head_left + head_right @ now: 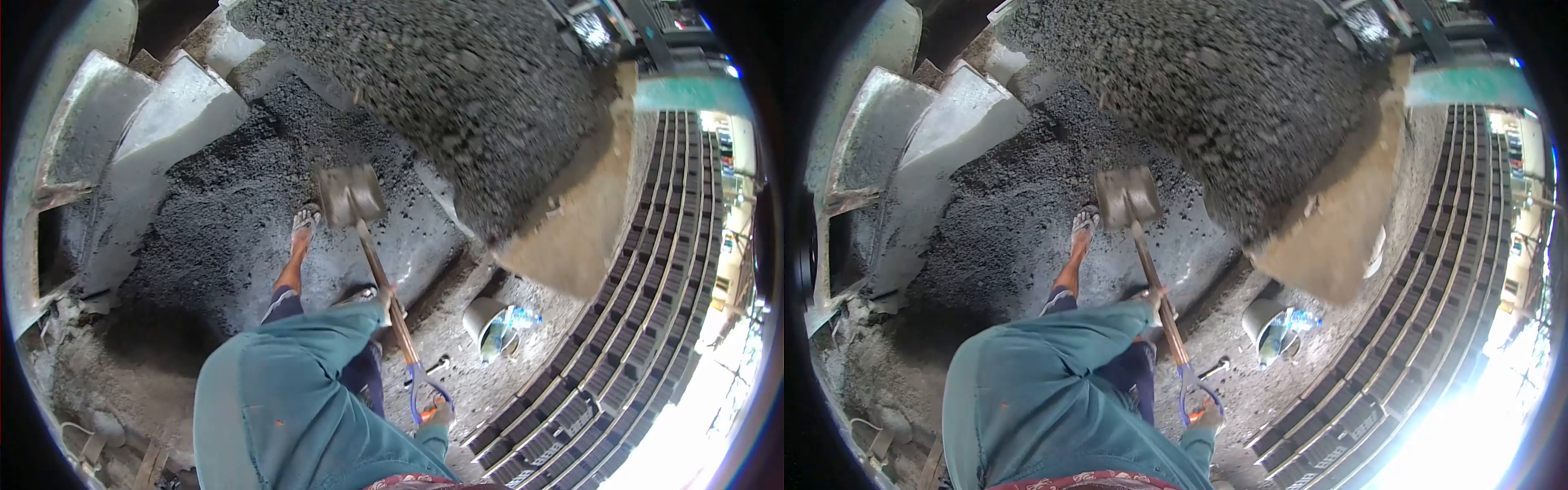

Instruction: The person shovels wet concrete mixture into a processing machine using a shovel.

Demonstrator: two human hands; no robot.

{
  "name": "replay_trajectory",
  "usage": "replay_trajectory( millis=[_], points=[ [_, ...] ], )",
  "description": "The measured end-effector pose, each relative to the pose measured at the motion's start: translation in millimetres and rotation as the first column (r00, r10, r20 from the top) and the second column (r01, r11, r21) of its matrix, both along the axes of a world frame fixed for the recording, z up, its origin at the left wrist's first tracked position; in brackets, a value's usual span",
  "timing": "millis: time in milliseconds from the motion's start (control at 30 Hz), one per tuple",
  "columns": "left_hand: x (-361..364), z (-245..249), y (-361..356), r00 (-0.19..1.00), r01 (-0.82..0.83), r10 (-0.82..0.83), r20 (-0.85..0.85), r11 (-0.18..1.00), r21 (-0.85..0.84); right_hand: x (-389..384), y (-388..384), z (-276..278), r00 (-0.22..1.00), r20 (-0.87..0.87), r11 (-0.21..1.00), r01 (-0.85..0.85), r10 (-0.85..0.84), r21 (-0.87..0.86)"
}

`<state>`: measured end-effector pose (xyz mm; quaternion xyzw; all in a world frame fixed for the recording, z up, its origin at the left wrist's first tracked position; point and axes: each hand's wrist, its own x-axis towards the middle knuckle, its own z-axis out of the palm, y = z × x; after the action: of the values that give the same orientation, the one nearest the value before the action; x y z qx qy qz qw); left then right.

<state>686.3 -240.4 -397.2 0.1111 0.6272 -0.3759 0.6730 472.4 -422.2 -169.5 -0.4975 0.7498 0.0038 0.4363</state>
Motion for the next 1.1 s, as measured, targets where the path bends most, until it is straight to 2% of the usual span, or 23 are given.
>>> replay_trajectory(
  millis=[67, 167, 233, 267, 300, 333, 367, 400, 433, 500, 600, 667, 733, 800, 833, 867, 900, 933, 967, 1000, 1033, 1067, 1100],
  points=[
    [21, -21, -15, 0.999, 0.037, -0.038, -0.026, 0.998, -0.051, 22, -3, -15, 0.995, -0.084, 0.994, -0.053, 0.045, -0.092],
    [76, -102, -12, 0.996, -0.027, 0.042, 0.080, 0.983, -0.181, 97, -12, -63, 0.983, 0.064, 0.982, -0.165, 0.171, -0.094],
    [124, -180, 5, 0.958, -0.122, 0.188, 0.217, 0.951, -0.284, 197, 14, -89, 0.877, 0.257, 0.908, -0.357, 0.407, -0.221],
    [152, -213, 21, 0.941, -0.151, 0.227, 0.251, 0.945, -0.289, 253, 37, -85, 0.885, 0.284, 0.927, -0.373, 0.368, -0.039],
    [196, -218, 52, 0.962, -0.117, 0.163, 0.219, 0.971, -0.211, 306, 65, -95, 0.842, 0.276, 0.886, -0.451, 0.463, -0.112],
    [242, -221, 83, 0.978, -0.076, 0.100, 0.181, 0.988, -0.134, 349, 84, -99, 0.880, 0.233, 0.904, -0.428, 0.413, 0.016],
    [278, -209, 112, 0.982, -0.100, 0.109, 0.151, 0.993, -0.064, 385, 107, -101, 0.788, 0.073, 0.791, -0.611, 0.612, -0.031],
    [314, -194, 142, 0.985, -0.121, 0.119, 0.125, 0.993, 0.008, 400, 102, -130, 0.770, 0.026, 0.768, -0.638, 0.637, 0.060],
    [330, -184, 166, 0.973, -0.211, 0.202, 0.112, 0.974, 0.079, 388, 81, -184, 0.536, -0.076, 0.532, -0.844, 0.841, -0.065],
    [332, -235, 195, 0.937, -0.272, 0.253, 0.242, 0.961, 0.051, 373, 76, -254, 0.472, 0.027, 0.471, -0.872, 0.881, -0.130],
    [332, -274, 278, 0.884, -0.334, 0.275, 0.378, 0.938, 0.098, 382, 198, -251, 0.775, 0.303, 0.828, -0.550, 0.554, -0.107],
    [335, -279, 299, 0.888, -0.337, 0.246, 0.389, 0.924, 0.184, 392, 263, -220, 0.838, 0.418, 0.931, -0.359, 0.351, -0.063],
    [321, -270, 281, 0.924, -0.293, 0.200, 0.327, 0.918, 0.267, 379, 251, -234, 0.886, 0.262, 0.924, -0.370, 0.383, -0.100],
    [289, -256, 266, 0.936, -0.202, 0.126, 0.328, 0.957, 0.210, 330, 215, -282, 0.899, 0.157, 0.903, -0.372, 0.408, -0.213],
    [286, -223, 261, 0.945, -0.183, 0.107, 0.308, 0.956, 0.231, 325, 212, -259, 0.915, 0.202, 0.928, -0.310, 0.351, -0.207],
    [261, -196, 252, 0.905, -0.192, 0.093, 0.416, 0.960, 0.203, 300, 188, -265, 0.915, 0.200, 0.931, -0.316, 0.349, -0.180],
    [243, -179, 238, 0.897, -0.283, 0.183, 0.403, 0.937, 0.205, 269, 160, -271, 0.909, 0.353, 0.975, -0.217, 0.222, -0.054],
    [224, -155, 230, 0.909, -0.209, 0.137, 0.395, 0.967, 0.146, 226, 119, -290, 0.880, 0.452, 0.985, -0.170, 0.146, 0.013],
    [206, -120, 226, 0.936, -0.173, 0.124, 0.329, 0.977, 0.124, 221, 125, -246, 0.922, 0.297, 0.965, -0.205, 0.246, -0.164],
    [182, -90, 221, 0.937, -0.190, 0.150, 0.316, 0.977, 0.100, 138, 55, -302, 0.923, 0.378, 0.982, -0.129, 0.068, 0.140],
    [155, -70, 215, 0.936, -0.208, 0.177, 0.305, 0.975, 0.074, 133, 64, -244, 0.938, 0.338, 0.973, -0.012, -0.069, 0.232],
    [125, -53, 215, 0.902, -0.289, 0.309, 0.300, 0.951, -0.112, 104, 51, -215, 0.945, 0.320, 0.967, -0.019, -0.067, 0.256],
    [92, -34, 215, 0.877, -0.326, 0.345, 0.333, 0.938, -0.113, 74, 41, -188, 0.956, 0.292, 0.963, -0.063, -0.017, 0.260]
  ],
)
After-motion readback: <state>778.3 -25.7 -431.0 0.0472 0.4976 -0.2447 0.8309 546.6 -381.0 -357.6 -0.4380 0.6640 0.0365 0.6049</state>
